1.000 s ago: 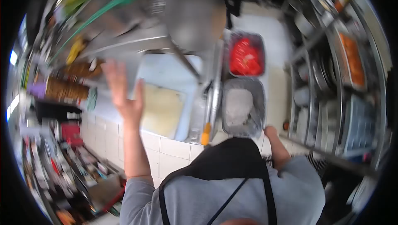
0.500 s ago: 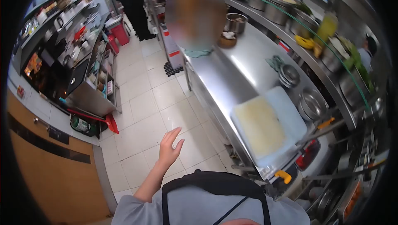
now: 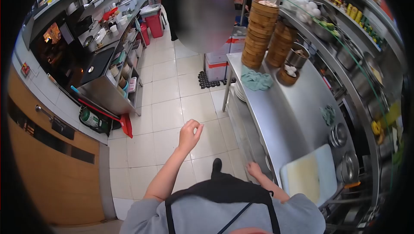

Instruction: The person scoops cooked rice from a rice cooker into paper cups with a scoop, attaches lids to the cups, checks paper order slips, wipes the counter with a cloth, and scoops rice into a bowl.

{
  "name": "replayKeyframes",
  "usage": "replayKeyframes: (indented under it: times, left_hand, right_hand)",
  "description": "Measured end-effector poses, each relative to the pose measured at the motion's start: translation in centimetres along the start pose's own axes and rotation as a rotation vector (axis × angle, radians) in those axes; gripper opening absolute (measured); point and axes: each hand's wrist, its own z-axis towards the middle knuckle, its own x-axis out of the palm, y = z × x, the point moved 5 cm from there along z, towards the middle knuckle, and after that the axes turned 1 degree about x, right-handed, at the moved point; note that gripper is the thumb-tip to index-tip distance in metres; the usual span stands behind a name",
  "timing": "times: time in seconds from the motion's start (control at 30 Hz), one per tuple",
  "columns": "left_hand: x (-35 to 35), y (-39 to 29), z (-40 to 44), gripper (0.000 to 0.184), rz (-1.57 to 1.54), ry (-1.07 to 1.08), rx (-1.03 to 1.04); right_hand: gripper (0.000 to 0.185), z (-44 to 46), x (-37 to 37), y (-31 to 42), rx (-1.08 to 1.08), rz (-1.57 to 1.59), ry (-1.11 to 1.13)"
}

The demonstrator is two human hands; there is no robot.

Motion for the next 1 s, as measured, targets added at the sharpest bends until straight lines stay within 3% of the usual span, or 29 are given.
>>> replayKeyframes:
  times: [0.07,0.2,0.23,0.27,0.3,0.33,0.37,0.4,0.47,0.53,0.67,0.77,0.83,0.9,0.93,0.97,1.0]
  left_hand:
    - [0.5,6.4,2.0,0.021,0.260,0.016,-0.034]
    - [-1.8,21.7,-1.0,0.019,0.559,0.122,-0.542]
    - [-3.2,26.3,-3.6,0.026,0.582,0.140,-0.672]
    - [-4.9,29.9,-6.8,0.018,0.656,0.209,-0.902]
    - [-6.6,31.8,-10.0,0.022,0.735,0.408,-0.919]
    - [-7.4,38.7,-17.0,0.027,1.001,0.671,-0.772]
    - [-9.4,39.2,-21.1,0.026,1.061,0.888,-0.843]
    - [-11.1,39.7,-23.3,0.025,1.014,0.964,-0.977]
    - [-13.7,40.4,-24.1,0.024,0.882,0.950,-1.286]
    - [-15.2,42.9,-22.5,0.025,0.800,0.876,-1.442]
    - [-17.3,50.9,-12.7,0.028,0.724,0.742,-1.441]
    - [-18.0,58.8,-2.0,0.033,0.699,0.588,-1.264]
    - [-17.1,64.3,7.7,0.036,0.688,0.463,-1.060]
    - [-15.1,68.1,20.0,0.036,0.666,0.341,-0.806]
    - [-14.6,66.9,26.8,0.031,0.515,0.217,-0.845]
    - [-14.2,66.0,33.2,0.027,0.445,0.253,-0.911]
    - [-13.5,66.8,37.5,0.026,0.365,0.088,-0.736]
  right_hand:
    - [0.027,7.2,-1.8,5.3,-0.063,0.056,-0.058]
    - [0.027,17.9,-6.8,18.0,-0.251,0.152,-0.063]
    - [0.027,20.2,-7.7,20.9,-0.287,0.133,-0.043]
    - [0.027,22.8,-8.0,23.1,-0.284,0.136,-0.042]
    - [0.027,25.0,-8.0,25.4,-0.335,0.106,-0.009]
    - [0.026,27.2,-8.0,27.4,-0.388,0.075,0.021]
    - [0.026,29.1,-8.3,29.2,-0.384,0.072,0.015]
    - [0.026,30.7,-8.8,31.5,-0.430,0.056,0.006]
    - [0.027,35.1,-9.3,34.7,-0.467,0.049,-0.013]
    - [0.025,38.3,-8.9,36.8,-0.519,0.084,-0.085]
    - [0.022,45.3,-9.3,40.5,-0.471,0.049,-0.118]
    - [0.019,50.6,-10.5,42.5,-0.395,0.027,-0.116]
    - [0.016,54.7,-11.5,43.1,-0.379,0.150,-0.200]
    - [0.016,60.0,-12.6,42.9,-0.331,0.070,-0.233]
    - [0.017,62.9,-13.4,42.6,-0.328,0.065,-0.249]
    - [0.016,65.3,-14.5,42.8,-0.281,0.154,-0.295]
    - [0.015,68.4,-15.1,42.5,-0.300,0.119,-0.363]
